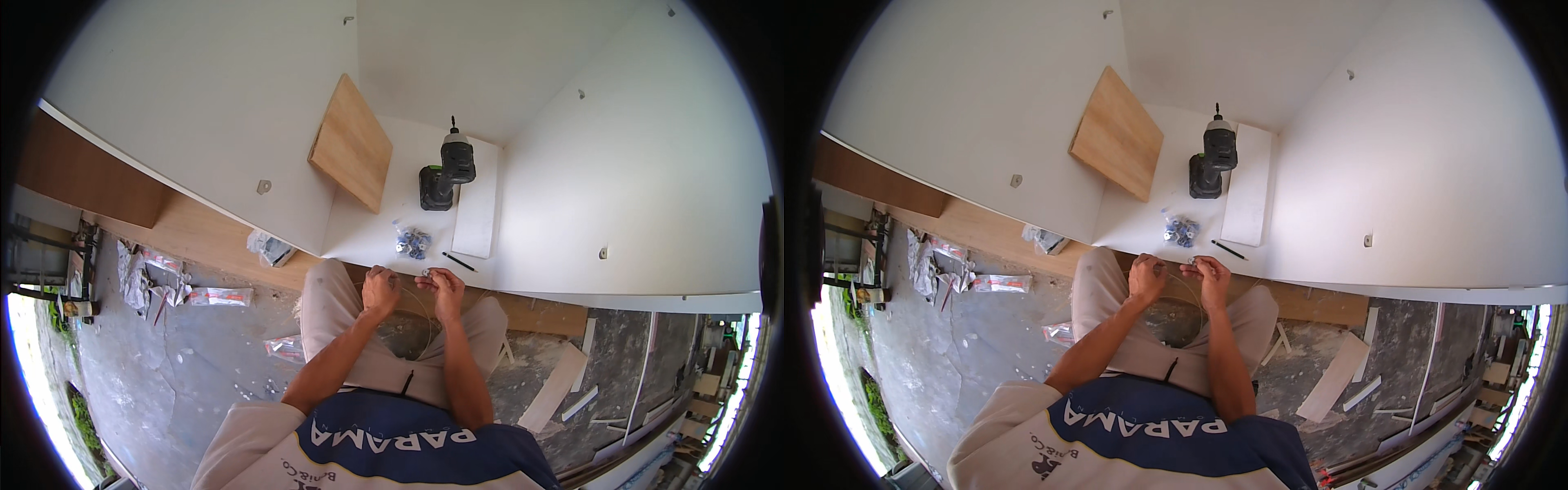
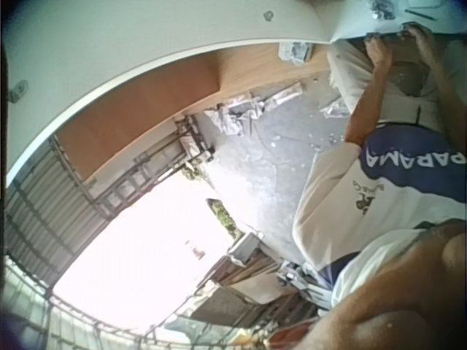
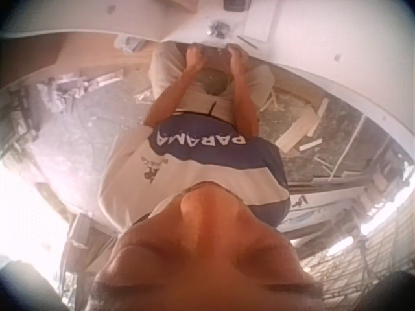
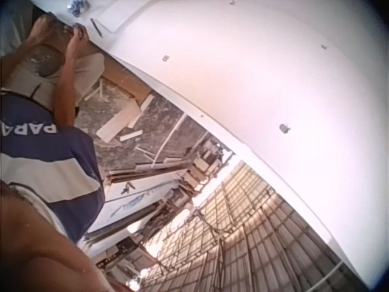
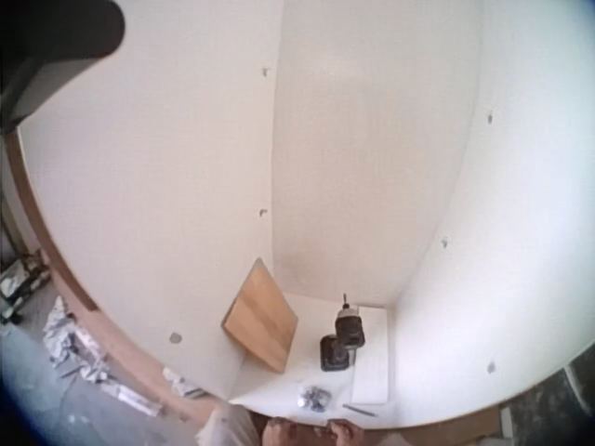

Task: The person uses a power drill to secure metal brackets onto the inner corners of white cabinet panels. They place individual brackets by hand, drive screws through them into the wood, and then use a marker to mark a position on a small wooden piece before holding it against the cabinet wall.

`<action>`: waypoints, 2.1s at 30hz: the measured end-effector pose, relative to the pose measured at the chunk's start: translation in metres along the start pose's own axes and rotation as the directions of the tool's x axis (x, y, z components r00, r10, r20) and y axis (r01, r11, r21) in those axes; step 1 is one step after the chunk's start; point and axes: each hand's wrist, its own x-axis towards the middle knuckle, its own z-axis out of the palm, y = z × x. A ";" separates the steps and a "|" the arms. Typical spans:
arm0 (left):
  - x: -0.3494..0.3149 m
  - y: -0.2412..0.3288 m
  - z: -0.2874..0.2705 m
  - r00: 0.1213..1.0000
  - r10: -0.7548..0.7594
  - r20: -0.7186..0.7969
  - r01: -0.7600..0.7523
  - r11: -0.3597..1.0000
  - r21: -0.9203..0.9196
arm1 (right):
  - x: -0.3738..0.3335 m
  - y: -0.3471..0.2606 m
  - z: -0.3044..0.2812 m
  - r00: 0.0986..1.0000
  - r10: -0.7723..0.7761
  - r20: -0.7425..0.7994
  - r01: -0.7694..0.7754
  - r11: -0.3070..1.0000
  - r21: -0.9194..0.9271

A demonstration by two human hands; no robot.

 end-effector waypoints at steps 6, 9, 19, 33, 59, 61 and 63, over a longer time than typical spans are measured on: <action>0.075 0.050 0.014 0.978 0.205 -0.037 -0.209 0.968 -0.142 | -0.008 -0.012 -0.009 1.000 -0.005 0.018 0.001 0.975 0.223; 0.108 0.059 0.033 0.964 0.183 0.191 -0.224 0.949 0.223 | -0.023 -0.016 -0.014 0.999 -0.033 -0.002 0.033 0.956 0.292; 0.119 0.063 0.069 0.972 -0.135 0.192 0.109 0.984 0.142 | -0.081 -0.012 -0.040 0.995 -0.031 -0.092 0.068 0.897 0.436; 0.059 0.027 0.008 0.972 -0.036 0.231 0.180 0.746 -0.641 | -0.044 0.009 -0.027 0.983 0.148 0.111 -0.180 0.628 0.757; -0.001 0.021 -0.048 0.840 0.147 0.523 0.318 0.647 -0.693 | -0.059 -0.001 0.003 0.927 0.248 0.281 -0.330 0.896 0.298; -0.002 0.022 -0.045 0.862 0.108 0.495 0.309 0.663 -0.682 | -0.059 -0.002 0.004 0.931 0.252 0.262 -0.320 0.910 0.263; -0.004 0.019 -0.039 0.883 0.073 0.464 0.296 0.680 -0.671 | -0.058 0.001 0.004 0.945 0.281 0.166 -0.316 0.916 0.249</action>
